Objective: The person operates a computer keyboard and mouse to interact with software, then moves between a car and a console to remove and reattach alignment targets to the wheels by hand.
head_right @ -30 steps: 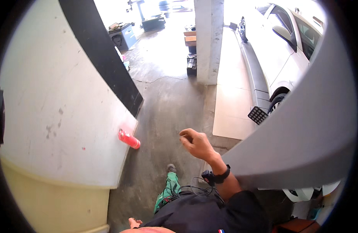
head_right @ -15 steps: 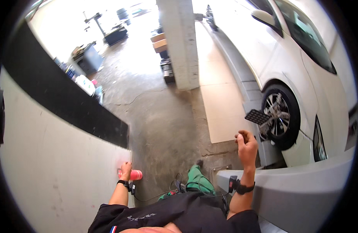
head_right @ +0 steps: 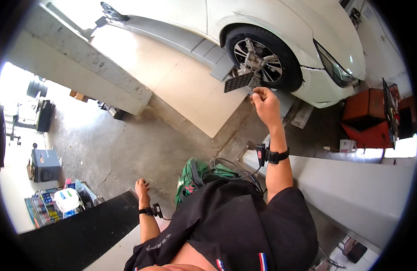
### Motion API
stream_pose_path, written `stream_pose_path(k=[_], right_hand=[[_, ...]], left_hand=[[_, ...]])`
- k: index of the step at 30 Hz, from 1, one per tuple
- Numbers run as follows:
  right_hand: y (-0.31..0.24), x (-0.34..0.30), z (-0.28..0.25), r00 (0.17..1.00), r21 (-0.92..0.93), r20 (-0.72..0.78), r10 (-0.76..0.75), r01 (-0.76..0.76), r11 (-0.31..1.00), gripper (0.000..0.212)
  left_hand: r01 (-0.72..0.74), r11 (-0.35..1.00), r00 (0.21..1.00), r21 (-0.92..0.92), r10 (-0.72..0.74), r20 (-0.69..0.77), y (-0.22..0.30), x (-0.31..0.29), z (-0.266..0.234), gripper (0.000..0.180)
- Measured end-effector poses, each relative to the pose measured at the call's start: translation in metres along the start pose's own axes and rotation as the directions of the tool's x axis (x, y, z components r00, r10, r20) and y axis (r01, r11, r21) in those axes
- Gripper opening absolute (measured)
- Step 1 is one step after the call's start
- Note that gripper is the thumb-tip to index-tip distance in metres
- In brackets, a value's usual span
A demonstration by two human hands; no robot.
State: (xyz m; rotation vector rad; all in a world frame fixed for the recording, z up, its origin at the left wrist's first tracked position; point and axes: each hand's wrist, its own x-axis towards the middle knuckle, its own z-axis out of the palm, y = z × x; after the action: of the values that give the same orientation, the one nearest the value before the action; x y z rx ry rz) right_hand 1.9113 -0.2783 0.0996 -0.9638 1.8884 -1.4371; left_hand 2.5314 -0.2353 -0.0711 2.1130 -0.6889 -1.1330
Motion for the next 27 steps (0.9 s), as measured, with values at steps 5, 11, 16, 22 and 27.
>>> stream_pose_path(k=[5,11,16,22,27], right_hand=[[0.018,0.046,-0.019,0.982,-0.127,-0.186,0.025,-0.050,0.991,0.025],[0.003,0.090,-0.030,0.914,-0.121,-0.355,0.195,-0.252,0.960,0.025],[0.019,0.156,-0.032,0.915,-0.289,-0.363,0.176,-0.291,0.912,0.036],[0.086,0.260,-0.014,0.943,-0.439,-0.326,0.072,-0.219,0.871,0.043],[0.164,0.356,-0.005,0.954,-0.657,-0.230,0.192,-0.297,0.693,0.063]], left_hand=[[0.019,1.000,0.984,0.018,-0.021,0.174,0.079,0.086,0.074,0.030],[-0.156,0.979,0.916,0.132,0.093,0.391,0.210,0.160,0.220,0.031],[-0.396,0.871,0.753,0.291,0.126,0.646,0.265,0.179,0.356,0.036],[-0.511,0.772,0.609,0.377,0.016,0.793,0.276,0.139,0.485,0.042],[-0.529,0.732,0.656,0.430,0.031,0.754,0.306,0.114,0.522,0.043]])
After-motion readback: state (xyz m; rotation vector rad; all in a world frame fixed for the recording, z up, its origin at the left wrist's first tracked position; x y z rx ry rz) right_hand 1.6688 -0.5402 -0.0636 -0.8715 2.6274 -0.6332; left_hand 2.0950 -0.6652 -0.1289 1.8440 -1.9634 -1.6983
